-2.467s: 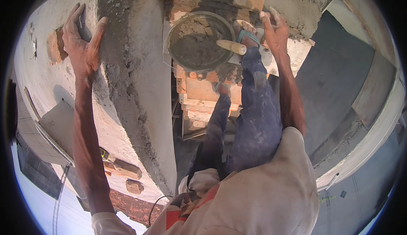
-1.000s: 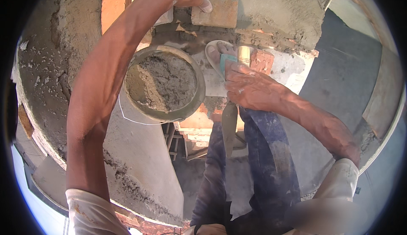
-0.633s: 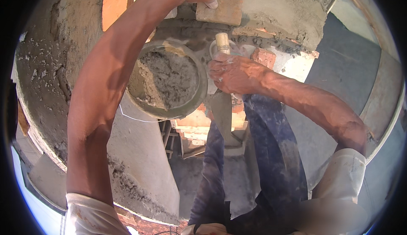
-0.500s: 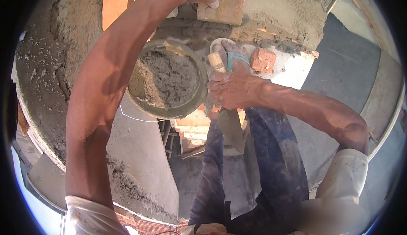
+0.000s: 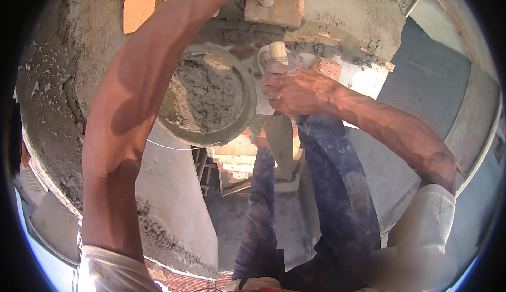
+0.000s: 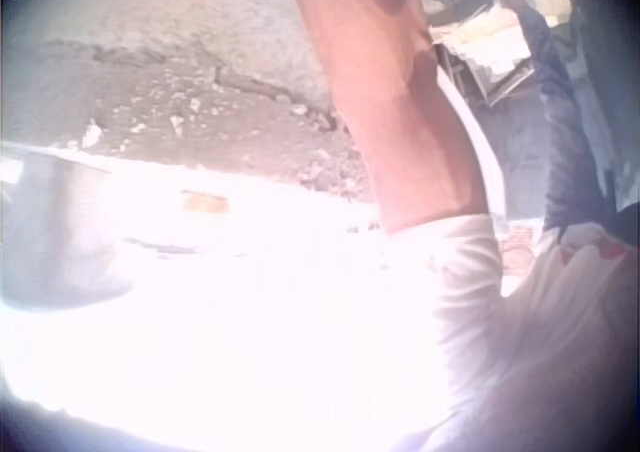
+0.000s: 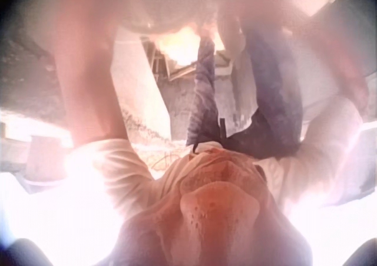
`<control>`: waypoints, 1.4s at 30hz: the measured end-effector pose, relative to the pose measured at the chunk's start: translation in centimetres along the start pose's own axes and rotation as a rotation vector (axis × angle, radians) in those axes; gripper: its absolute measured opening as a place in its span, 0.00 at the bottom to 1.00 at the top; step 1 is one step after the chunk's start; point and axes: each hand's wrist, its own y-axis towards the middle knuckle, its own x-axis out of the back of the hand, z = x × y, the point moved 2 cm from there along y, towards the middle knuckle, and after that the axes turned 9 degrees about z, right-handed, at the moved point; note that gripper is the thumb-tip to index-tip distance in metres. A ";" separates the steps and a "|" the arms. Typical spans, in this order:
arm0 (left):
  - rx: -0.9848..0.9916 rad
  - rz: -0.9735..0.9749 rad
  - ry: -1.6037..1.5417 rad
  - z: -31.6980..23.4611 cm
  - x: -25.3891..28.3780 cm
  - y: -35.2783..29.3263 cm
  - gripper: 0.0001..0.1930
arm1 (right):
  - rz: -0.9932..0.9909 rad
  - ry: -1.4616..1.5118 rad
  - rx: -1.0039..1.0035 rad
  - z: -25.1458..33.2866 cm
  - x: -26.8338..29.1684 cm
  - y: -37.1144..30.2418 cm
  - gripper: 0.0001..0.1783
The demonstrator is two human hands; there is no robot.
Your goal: The person scoops mortar from a bucket using a trowel and applies it to a brick wall. They then pick up bricks, place them onto the mortar, and tap them into position. The process is repeated to build up the wall layer by layer.
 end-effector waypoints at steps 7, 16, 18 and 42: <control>0.043 -0.046 -0.020 0.0 -0.7 0.0 0.41 | 0.032 0.049 -0.065 -2.1 2.3 -0.3 0.15; -0.211 -0.681 0.027 0.5 -10.6 -2.5 0.37 | -1.186 1.430 -0.513 -3.2 9.8 -5.7 0.14; -0.184 -0.690 0.040 -0.3 -11.4 -3.1 0.35 | -1.326 1.269 -0.447 -5.9 13.7 -4.5 0.11; -0.157 -1.257 -0.817 -4.3 -17.4 -27.2 0.30 | -0.223 0.910 -0.776 5.6 16.6 -0.4 0.24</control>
